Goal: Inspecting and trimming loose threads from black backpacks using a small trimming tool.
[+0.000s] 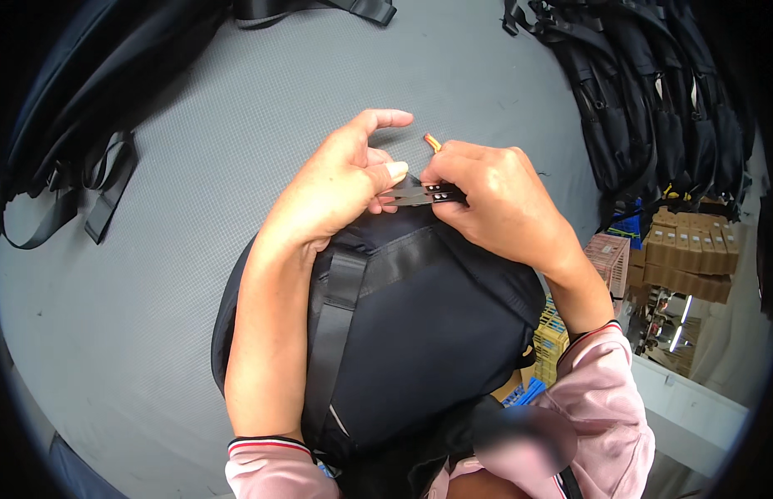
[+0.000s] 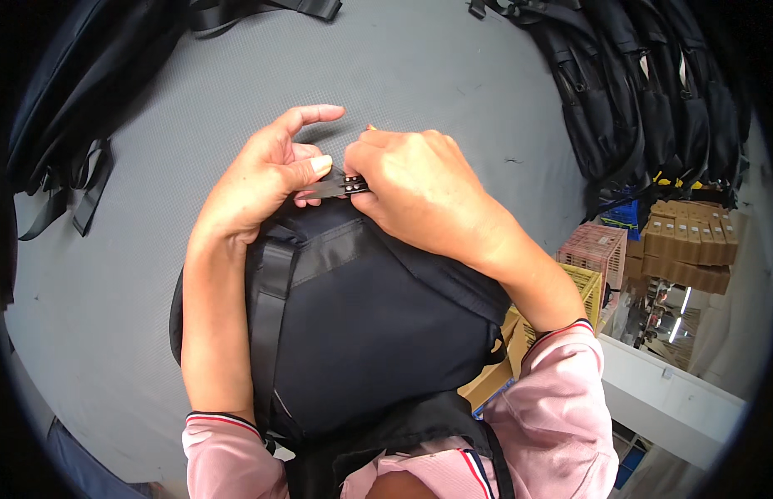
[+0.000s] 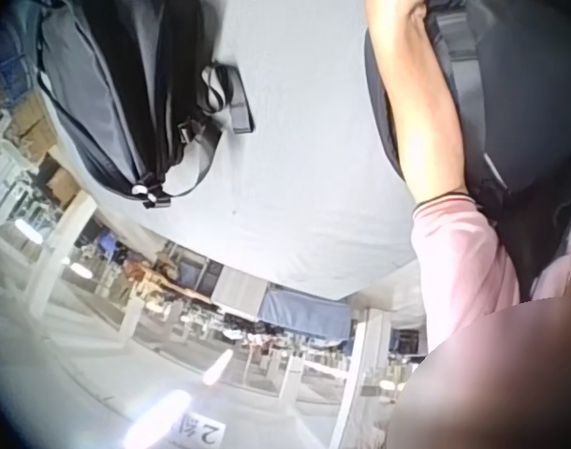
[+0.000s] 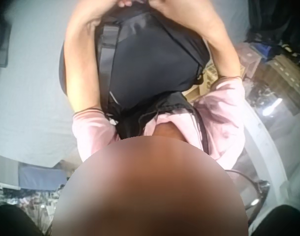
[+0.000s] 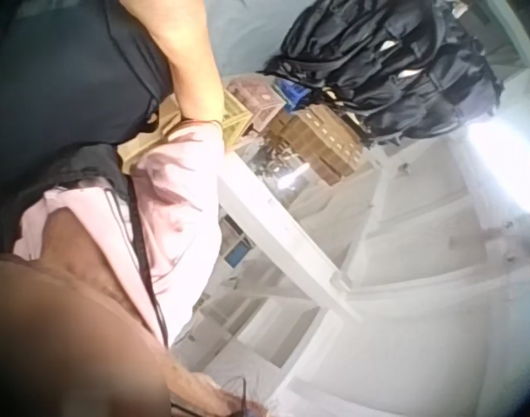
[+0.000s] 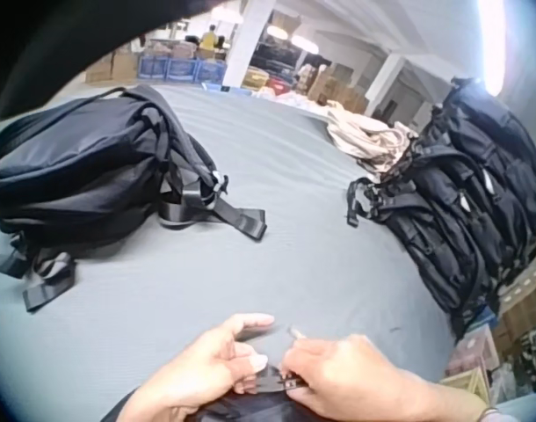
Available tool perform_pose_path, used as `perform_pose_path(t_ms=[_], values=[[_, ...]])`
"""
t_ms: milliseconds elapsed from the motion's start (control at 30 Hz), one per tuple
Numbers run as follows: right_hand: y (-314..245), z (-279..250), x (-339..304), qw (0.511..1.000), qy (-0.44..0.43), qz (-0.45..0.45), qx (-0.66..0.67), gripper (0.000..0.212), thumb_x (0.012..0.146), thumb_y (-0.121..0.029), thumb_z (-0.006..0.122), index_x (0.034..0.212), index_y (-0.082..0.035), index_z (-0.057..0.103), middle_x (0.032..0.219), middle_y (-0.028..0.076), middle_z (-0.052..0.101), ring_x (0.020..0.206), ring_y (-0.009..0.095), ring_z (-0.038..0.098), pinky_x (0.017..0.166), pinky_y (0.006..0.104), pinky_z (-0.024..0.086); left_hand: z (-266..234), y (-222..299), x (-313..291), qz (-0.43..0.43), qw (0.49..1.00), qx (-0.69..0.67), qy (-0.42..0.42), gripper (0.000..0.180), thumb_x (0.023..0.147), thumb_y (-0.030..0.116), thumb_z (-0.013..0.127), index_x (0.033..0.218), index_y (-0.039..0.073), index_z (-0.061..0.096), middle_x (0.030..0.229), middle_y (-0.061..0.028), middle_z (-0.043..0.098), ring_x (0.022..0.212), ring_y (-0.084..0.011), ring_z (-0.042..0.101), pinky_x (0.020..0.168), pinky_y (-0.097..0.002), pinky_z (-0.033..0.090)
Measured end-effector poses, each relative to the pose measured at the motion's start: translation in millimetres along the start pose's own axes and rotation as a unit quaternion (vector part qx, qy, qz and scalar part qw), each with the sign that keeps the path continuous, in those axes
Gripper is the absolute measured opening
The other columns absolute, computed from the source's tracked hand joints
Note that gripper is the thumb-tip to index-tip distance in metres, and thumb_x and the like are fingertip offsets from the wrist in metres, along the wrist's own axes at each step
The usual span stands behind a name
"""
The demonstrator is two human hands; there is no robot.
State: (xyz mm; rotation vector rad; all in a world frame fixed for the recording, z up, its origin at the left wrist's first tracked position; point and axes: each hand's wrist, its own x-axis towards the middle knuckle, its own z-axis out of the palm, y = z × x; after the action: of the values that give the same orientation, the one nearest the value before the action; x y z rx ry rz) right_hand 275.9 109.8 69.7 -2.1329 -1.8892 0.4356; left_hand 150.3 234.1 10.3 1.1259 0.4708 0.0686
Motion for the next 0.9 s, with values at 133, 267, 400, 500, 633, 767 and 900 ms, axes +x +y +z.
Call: perform_pose_path(t_ms=[133,267,400,500,633,767,900], values=[[8,11,-7,0.995,0.078,0.026,0.064,0.011,0.069,0.0,0.063,0.08,-0.001,0.06,0.073,0.01,0.061,0.061,0.025,0.062,0.055,0.0344,0.048,0,-2,2,0.005,1.0,-0.012,-0.002,0.047,0.084,0.001,0.054,0.13,-0.002,0.044,0.069,0.0003,0.052,0.057,-0.0061,0.05,0.056,-0.0189,0.042],[11,17,-18,0.908,0.161,0.205,0.329,0.007,0.081,0.002,0.059,0.087,0.003,0.061,0.077,0.001,0.061,0.068,0.004,0.056,0.059,0.0206,0.045,2,2,4,-0.001,1.0,-0.011,-0.01,0.048,0.084,0.0,0.053,0.131,-0.001,0.043,0.07,-0.0001,0.053,0.057,-0.0059,0.05,0.056,-0.0181,0.042],[20,6,-21,0.92,0.143,0.156,0.33,0.01,0.083,0.001,0.06,0.093,0.002,0.06,0.087,0.002,0.062,0.072,0.008,0.058,0.066,0.0207,0.047,2,-3,5,0.005,1.0,-0.005,0.0,0.046,0.085,0.0,0.053,0.13,0.0,0.045,0.073,-0.0004,0.054,0.058,-0.0053,0.049,0.056,-0.0179,0.042],[26,-2,-21,0.971,0.102,0.078,0.201,0.018,0.08,-0.003,0.065,0.097,-0.001,0.06,0.088,0.005,0.062,0.072,0.012,0.06,0.067,0.0244,0.049,2,-3,5,0.001,1.0,0.001,0.004,0.045,0.086,0.001,0.053,0.13,0.002,0.045,0.075,-0.0011,0.057,0.058,-0.0047,0.048,0.056,-0.0178,0.041],[35,-22,-19,0.997,0.003,0.023,0.078,0.027,0.073,-0.009,0.07,0.099,-0.007,0.061,0.085,0.006,0.059,0.072,0.024,0.06,0.068,0.0346,0.048,2,-3,4,0.002,1.0,0.002,0.005,0.043,0.087,0.002,0.053,0.129,0.003,0.047,0.078,-0.0021,0.059,0.059,-0.0041,0.045,0.056,-0.0176,0.039],[45,-27,-7,0.996,-0.055,-0.039,0.061,0.03,0.07,-0.006,0.07,0.099,-0.007,0.063,0.083,0.006,0.059,0.074,0.025,0.058,0.067,0.0353,0.047,3,-4,5,0.005,1.0,0.007,0.0,0.042,0.087,0.003,0.053,0.128,0.003,0.047,0.077,-0.0019,0.06,0.059,-0.004,0.044,0.056,-0.0179,0.038],[47,-29,7,0.991,-0.099,-0.066,0.06,0.03,0.068,-0.005,0.07,0.098,-0.007,0.066,0.08,0.006,0.06,0.072,0.024,0.059,0.068,0.0347,0.047,4,-1,3,0.0,1.0,0.023,0.009,0.041,0.087,0.003,0.053,0.127,0.004,0.048,0.075,-0.0002,0.058,0.059,-0.0038,0.044,0.057,-0.0181,0.038]])
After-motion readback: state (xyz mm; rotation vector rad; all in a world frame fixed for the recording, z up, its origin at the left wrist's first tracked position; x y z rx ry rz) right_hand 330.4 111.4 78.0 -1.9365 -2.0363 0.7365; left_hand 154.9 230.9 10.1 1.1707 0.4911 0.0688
